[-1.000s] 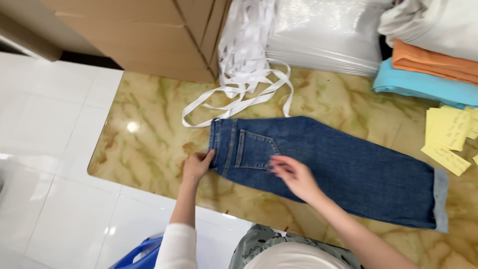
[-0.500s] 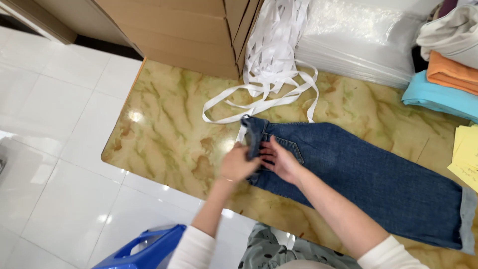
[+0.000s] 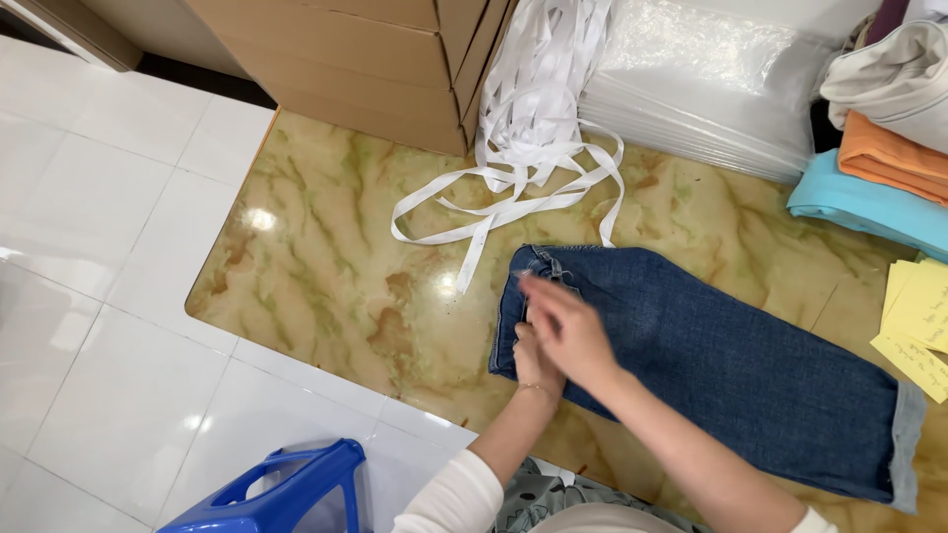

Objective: The person folds a light blue t-shirt, an orange graphic t-shirt, a pair of white jeans, and a pair of blue jeans on a marble-patterned table. They retrieve each item from a nearby clothing rack, fold it neatly, and place it on a growing stack of folded clothes.

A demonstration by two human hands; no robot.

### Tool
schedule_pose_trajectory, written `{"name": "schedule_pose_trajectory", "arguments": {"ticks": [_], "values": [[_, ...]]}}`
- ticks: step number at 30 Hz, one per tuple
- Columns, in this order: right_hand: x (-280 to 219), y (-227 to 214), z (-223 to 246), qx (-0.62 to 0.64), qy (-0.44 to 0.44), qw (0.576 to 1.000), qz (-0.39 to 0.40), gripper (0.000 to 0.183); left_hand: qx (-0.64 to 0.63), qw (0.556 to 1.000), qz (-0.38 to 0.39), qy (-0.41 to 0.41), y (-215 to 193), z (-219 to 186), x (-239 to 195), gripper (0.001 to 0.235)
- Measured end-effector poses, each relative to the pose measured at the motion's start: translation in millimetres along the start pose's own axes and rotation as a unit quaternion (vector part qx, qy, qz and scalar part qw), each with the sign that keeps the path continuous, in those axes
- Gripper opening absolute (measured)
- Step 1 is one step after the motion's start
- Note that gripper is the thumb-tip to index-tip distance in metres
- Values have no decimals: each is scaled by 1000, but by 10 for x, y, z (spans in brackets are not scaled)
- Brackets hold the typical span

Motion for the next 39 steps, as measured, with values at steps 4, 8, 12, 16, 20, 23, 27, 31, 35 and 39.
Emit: {"name": "schedule_pose_trajectory", "arguments": {"ticks": [4,8,12,16,20,23,27,31,35,39], "values": [[-226,311,-250,37,6,996,82,36,-199,974,106,30,-439,310,72,50],[-323,228,-538,119,73,989,39,29,-473,861,182,-31,-304,773,36,16],[-328,208,-622,140,97,985,31,26,-454,824,219,-259,-239,1519,331,32],[-278,150,-552,118,96,988,32,27,-393,820,369,-192,32,1436,333,77],[-167,94,-264,45,90,993,58,42,-396,793,438,-149,-268,1353,456,85],[-149,198,-308,4,124,984,124,50,-345,801,469,-137,-145,1270,372,91],[-218,139,-599,-4,184,977,105,35,-315,807,483,-127,-358,1069,361,102],[-155,-65,-403,-6,179,983,44,25,-252,855,431,-142,-28,881,296,102],[61,-222,10,33,122,992,-10,29,-255,900,329,-132,116,714,245,78],[-157,-79,-831,-7,274,961,41,43,-248,916,284,-135,-423,758,330,67]]}}
Point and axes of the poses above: each hand's wrist, its own x-axis towards the middle knuckle, its own y-axis out of the palm, z = x × y, the point moved 9 cm from there along x, towards the middle knuckle, and after that the axes turned 7 degrees about -z, right-handed, at the moved point
